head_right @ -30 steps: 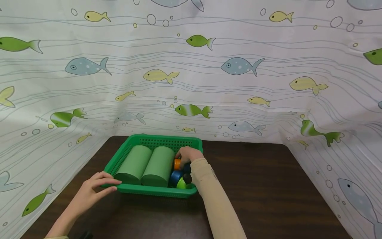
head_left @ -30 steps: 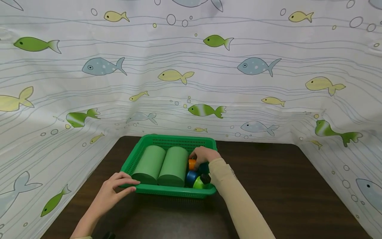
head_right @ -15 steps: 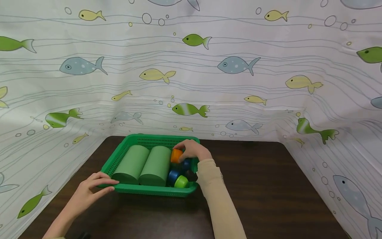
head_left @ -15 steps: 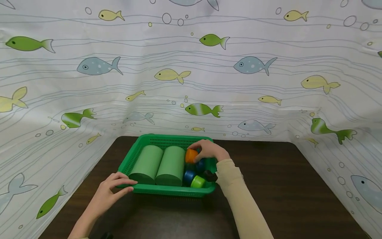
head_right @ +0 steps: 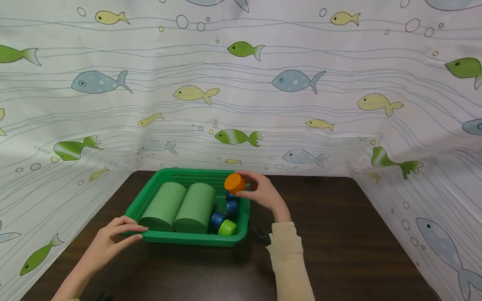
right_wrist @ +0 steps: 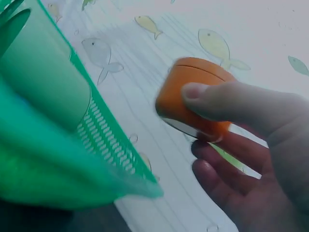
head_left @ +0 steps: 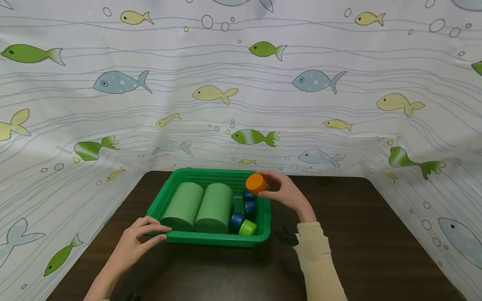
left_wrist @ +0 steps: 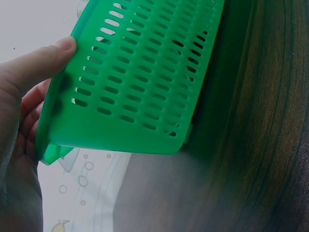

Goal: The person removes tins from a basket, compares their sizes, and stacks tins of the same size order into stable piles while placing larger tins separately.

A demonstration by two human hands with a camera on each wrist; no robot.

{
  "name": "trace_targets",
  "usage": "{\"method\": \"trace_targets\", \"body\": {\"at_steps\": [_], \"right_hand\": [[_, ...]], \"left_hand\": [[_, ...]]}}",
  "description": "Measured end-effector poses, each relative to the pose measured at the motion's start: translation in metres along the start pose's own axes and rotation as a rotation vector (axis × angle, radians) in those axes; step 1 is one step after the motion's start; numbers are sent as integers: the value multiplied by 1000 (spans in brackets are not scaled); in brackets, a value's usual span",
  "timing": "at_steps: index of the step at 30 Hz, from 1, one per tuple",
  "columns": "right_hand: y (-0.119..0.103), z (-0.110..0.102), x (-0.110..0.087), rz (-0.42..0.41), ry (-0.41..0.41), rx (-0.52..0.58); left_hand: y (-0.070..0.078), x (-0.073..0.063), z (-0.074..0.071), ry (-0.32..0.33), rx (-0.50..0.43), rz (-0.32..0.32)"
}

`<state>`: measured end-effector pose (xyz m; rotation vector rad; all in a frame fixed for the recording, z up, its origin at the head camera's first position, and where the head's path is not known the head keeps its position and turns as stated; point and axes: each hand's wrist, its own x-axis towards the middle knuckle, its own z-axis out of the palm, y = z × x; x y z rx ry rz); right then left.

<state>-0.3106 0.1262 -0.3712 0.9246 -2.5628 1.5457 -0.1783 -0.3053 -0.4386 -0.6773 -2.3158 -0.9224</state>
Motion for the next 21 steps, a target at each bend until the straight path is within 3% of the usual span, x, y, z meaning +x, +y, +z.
{"method": "trace_targets", "body": {"at_steps": [7, 18, 21], "right_hand": [[15, -8, -31, 55, 148, -4], [39, -8, -59, 114, 163, -38], [48, -7, -62, 123, 148, -2]], "left_hand": [[0, 1, -2, 16, 9, 16], [6, 3, -2, -14, 7, -24], [6, 4, -2, -17, 7, -24]]}}
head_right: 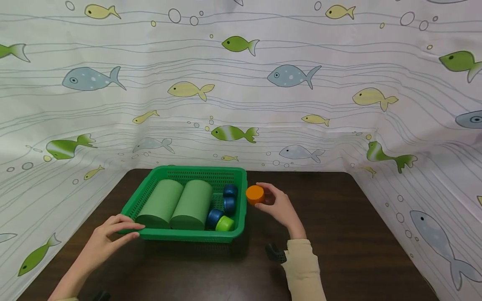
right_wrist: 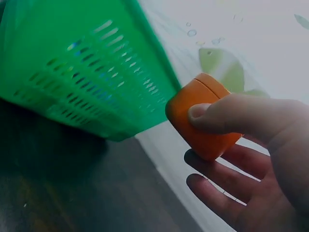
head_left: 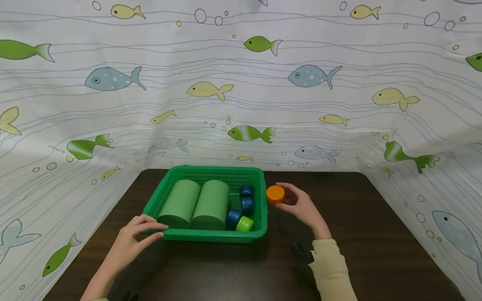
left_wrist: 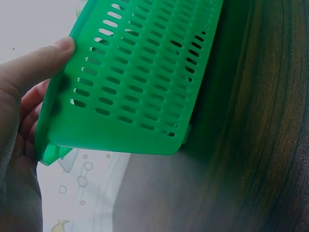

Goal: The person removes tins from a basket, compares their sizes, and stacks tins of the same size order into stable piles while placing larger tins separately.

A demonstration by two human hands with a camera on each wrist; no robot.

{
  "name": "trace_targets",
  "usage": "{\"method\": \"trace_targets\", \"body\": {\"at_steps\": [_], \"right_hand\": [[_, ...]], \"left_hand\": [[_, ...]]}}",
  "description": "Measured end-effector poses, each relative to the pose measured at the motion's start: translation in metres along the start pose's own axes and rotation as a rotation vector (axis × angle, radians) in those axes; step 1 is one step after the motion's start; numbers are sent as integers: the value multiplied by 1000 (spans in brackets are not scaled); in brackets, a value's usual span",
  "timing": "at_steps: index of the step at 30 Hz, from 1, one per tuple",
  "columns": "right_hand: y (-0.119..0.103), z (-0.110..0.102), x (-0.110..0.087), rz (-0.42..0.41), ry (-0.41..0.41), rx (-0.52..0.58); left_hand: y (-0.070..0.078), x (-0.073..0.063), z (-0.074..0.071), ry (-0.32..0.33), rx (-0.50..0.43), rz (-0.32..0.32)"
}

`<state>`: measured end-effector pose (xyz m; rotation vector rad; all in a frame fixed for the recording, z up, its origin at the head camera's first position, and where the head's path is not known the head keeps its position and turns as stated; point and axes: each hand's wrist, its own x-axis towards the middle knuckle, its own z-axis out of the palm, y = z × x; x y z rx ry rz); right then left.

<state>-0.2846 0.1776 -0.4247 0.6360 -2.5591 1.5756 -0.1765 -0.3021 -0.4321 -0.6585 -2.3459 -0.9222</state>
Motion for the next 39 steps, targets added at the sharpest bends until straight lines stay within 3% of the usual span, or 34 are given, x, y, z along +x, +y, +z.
{"method": "trace_targets", "body": {"at_steps": [4, 11, 18, 24, 30, 39], "right_hand": [[12, 2, -1, 43, -29, 51], [25, 3, -5, 120, -56, 2], [36, 5, -8, 160, -122, -34], [42, 8, -10, 161, -116, -125], [47, 12, -11, 219, -110, -151], [46, 13, -13, 214, -113, -131]], "left_hand": [[0, 0, 0, 2, 5, 1], [0, 2, 0, -9, 7, 7], [-2, 3, -6, -1, 86, 82], [-2, 4, -8, 21, 109, 147], [-4, 1, -7, 43, 115, 125], [-8, -3, -5, 55, 92, 101]]}}
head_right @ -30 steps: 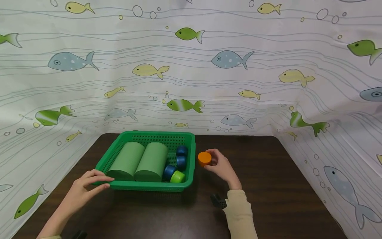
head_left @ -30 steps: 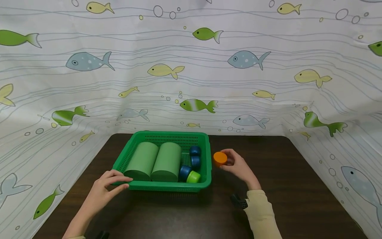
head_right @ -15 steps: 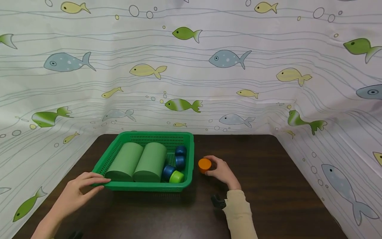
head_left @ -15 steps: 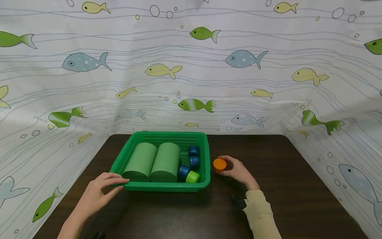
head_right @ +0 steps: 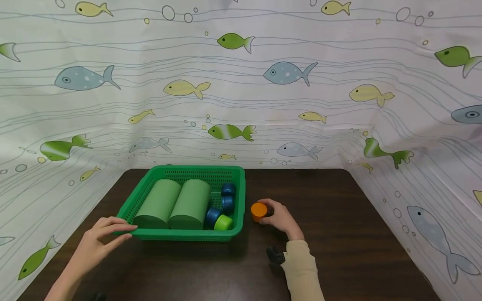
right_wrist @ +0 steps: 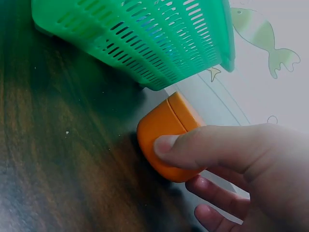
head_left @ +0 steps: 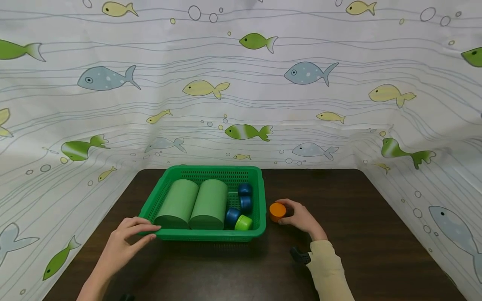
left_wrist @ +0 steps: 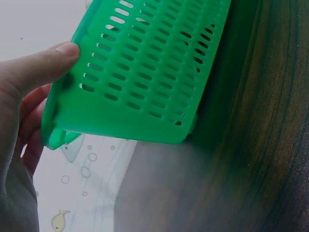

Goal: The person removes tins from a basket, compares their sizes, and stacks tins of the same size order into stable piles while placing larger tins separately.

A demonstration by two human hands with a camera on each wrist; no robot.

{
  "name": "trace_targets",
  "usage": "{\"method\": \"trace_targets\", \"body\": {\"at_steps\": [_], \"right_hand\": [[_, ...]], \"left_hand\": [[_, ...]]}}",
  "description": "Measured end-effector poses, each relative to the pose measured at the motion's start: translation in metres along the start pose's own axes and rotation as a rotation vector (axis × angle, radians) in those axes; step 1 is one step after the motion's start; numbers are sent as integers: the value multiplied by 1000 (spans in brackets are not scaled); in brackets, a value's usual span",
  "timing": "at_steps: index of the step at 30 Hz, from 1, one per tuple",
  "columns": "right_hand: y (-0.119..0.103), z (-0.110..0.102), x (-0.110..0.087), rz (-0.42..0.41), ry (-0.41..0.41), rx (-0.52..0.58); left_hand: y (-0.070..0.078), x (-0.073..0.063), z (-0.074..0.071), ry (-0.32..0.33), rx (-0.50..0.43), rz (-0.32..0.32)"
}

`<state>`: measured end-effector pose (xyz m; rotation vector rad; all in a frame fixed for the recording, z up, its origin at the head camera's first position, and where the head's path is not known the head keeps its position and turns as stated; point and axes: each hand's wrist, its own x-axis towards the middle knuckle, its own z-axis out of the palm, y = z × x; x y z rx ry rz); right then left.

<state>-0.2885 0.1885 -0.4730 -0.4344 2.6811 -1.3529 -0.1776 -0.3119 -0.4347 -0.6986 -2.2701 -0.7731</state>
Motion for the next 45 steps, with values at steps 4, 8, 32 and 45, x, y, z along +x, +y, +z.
{"method": "trace_targets", "body": {"at_steps": [4, 8, 32, 45], "right_hand": [[-1, 0, 0, 4, -1, -6], [-1, 0, 1, -2, -4, -3], [6, -4, 0, -3, -52, 6], [4, -7, 0, 4, -75, -6]], "left_hand": [[-1, -1, 1, 10, -45, -8], [-2, -1, 1, -4, -73, -45], [-2, -3, -1, -59, -54, -144], [-2, -2, 0, -50, -60, -135]]}}
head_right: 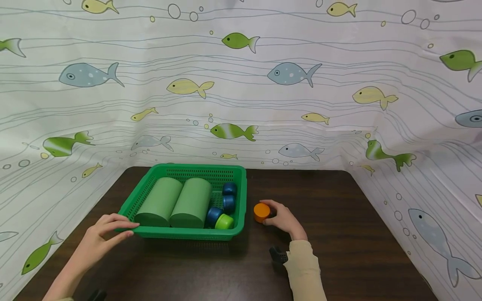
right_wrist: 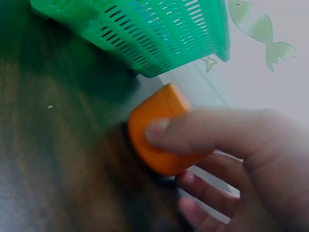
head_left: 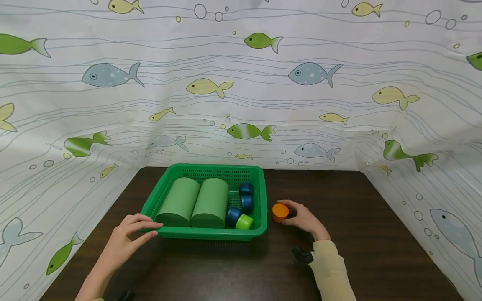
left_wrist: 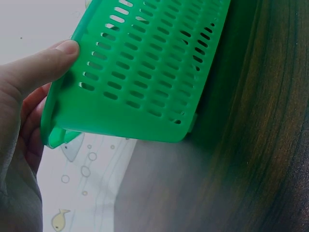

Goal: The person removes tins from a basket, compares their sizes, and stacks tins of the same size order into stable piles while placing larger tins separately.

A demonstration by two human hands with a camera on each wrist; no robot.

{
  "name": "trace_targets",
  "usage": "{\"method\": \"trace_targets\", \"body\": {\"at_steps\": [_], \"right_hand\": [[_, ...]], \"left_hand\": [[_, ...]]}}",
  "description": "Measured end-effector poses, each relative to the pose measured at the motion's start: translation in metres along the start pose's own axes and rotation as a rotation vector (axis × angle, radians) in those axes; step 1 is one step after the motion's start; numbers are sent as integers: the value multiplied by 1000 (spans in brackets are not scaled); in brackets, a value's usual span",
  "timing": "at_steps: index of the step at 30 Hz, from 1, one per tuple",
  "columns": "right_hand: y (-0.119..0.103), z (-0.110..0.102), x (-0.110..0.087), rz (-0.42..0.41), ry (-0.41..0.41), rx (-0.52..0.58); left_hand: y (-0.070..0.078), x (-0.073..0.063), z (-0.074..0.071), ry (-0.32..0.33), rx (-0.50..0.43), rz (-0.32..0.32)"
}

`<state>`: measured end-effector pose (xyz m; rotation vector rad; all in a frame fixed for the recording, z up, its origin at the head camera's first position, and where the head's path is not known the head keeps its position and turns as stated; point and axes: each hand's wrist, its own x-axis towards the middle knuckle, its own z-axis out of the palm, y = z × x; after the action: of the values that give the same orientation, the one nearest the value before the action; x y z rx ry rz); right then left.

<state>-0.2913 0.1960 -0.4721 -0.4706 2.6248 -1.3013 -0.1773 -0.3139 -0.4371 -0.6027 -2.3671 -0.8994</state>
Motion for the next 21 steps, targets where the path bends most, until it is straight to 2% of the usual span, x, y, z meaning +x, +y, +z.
{"method": "trace_targets", "body": {"at_steps": [7, 12, 21], "right_hand": [[-12, -11, 2, 0, -6, -54], [-24, -21, 11, -39, 8, -93], [-67, -28, 35, -110, 31, -162]], "left_hand": [[0, 0, 0, 5, 0, 11], [-1, -1, 1, 11, 2, 6], [1, -2, 1, 8, 10, 3]]}}
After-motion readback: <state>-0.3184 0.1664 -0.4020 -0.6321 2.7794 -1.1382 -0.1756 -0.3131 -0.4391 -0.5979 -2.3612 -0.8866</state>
